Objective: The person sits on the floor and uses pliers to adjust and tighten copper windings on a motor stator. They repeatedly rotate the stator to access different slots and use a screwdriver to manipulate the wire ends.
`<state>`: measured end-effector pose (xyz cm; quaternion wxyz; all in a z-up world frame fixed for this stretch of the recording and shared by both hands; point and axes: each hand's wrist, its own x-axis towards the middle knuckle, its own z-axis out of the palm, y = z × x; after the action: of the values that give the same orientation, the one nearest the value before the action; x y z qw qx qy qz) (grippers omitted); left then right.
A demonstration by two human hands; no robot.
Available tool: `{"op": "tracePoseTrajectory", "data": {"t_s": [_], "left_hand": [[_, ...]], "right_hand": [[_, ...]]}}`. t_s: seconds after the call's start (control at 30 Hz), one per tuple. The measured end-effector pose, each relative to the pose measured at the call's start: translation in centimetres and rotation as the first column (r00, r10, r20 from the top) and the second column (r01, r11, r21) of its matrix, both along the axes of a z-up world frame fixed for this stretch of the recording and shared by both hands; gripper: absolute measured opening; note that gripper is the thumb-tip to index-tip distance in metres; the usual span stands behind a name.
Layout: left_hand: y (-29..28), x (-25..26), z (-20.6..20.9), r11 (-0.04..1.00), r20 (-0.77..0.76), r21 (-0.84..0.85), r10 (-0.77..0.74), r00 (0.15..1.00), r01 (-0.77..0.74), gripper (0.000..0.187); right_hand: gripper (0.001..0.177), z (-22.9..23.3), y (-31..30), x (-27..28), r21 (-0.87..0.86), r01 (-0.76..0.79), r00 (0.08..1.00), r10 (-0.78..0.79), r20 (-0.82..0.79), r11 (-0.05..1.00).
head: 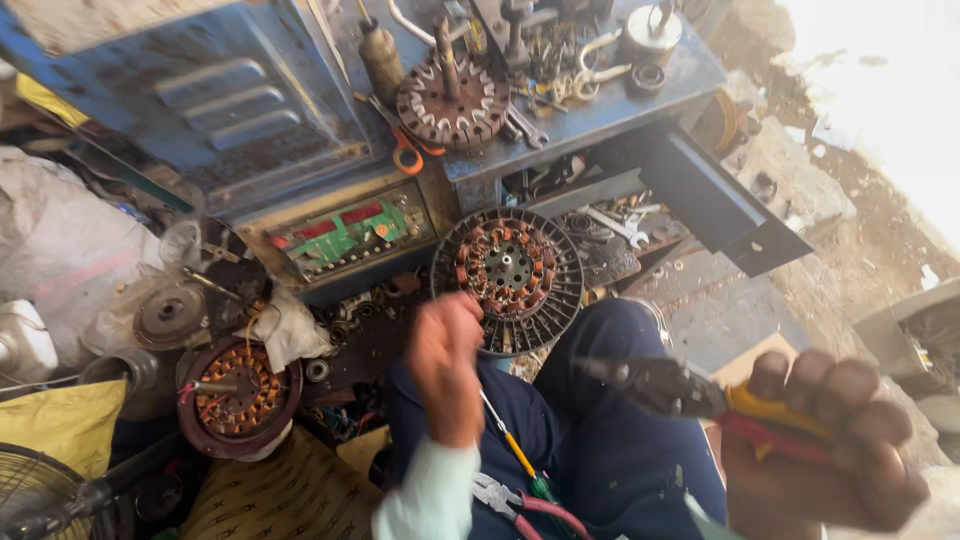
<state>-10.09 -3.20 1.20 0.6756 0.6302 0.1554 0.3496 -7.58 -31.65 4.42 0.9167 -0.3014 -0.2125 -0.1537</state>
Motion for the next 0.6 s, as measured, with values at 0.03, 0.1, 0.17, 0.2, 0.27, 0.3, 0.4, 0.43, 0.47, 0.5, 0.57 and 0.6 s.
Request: {"op": "tracePoseTrajectory", "data": {"t_s": [0.03,0.1,0.17,0.2,0.27,0.3,0.4,0.43,0.47,0.5,0.57,0.6], "left_hand": [[-2.0,-1.6,-0.3,0.995,-0.141,-0.095,-0.037,0.989,0.024,0.033],[-6.1,-4.1,-0.9,0.920,-0.108,-0.385,-0.123,0.987,0.072,0.040],[-8.9,-6.5,-1.2,0.741,-0.159,-0.630,-0.417,0.895,0.233,0.043],[-10.0,-6.9,-1.4,0.579,0.001,-0.747,-0.491,0.871,0.327,0.049],[-11.6,-7.4,-1.7,0.178,0.350,-0.845,-0.529,0.773,0.505,0.060],[-11.7,-7.6,-1.5,0.293,0.232,-0.847,-0.546,0.805,0.443,0.054],[-11.1,-7.9,0.1,0.544,0.010,-0.767,-0.521,0.854,0.340,0.047],[-10.4,-7.8,0.7,0.574,0.026,-0.734,-0.510,0.860,0.363,0.045],[-9.8,-7.5,1.1,0.603,0.043,-0.700,-0.501,0.865,0.384,0.044],[-9.6,-7.3,1.3,0.608,0.079,-0.669,-0.512,0.855,0.426,0.041],[-9.2,-6.7,1.4,0.621,0.156,-0.594,-0.533,0.831,0.510,0.035],[-9.3,-6.5,1.5,0.628,0.167,-0.578,-0.535,0.828,0.522,0.035]], "right_hand": [[0.033,-0.1,-0.3,-1.4,-0.040,0.003,1.000,-0.003,-0.021,0.999],[0.034,-1.0,0.1,-2.8,-0.073,0.043,0.999,-0.045,-0.027,0.996],[0.033,-2.5,1.1,-3.5,-0.118,0.126,0.992,-0.124,0.025,0.985],[0.034,-3.4,1.6,-3.5,-0.167,0.174,0.984,-0.165,0.064,0.970],[0.052,-6.2,3.9,-3.0,-0.384,0.303,0.950,-0.244,0.196,0.872],[0.065,-6.9,4.3,-3.1,-0.469,0.373,0.923,-0.268,0.275,0.801],[0.038,-7.1,4.2,-7.9,-0.728,0.338,0.936,-0.293,0.195,0.597],[0.029,-7.1,4.1,-10.0,-0.800,0.307,0.938,-0.304,0.165,0.515],[0.021,-7.3,3.8,-11.1,-0.862,0.271,0.938,-0.319,0.137,0.428],[0.020,-7.9,3.2,-11.2,-0.832,0.118,0.984,-0.175,0.026,0.543],[0.025,-8.7,1.5,-9.3,-0.698,-0.214,0.977,0.154,-0.149,0.684],[0.033,-8.4,0.4,-8.8,-0.693,-0.391,0.916,0.182,-0.358,0.606]]}}
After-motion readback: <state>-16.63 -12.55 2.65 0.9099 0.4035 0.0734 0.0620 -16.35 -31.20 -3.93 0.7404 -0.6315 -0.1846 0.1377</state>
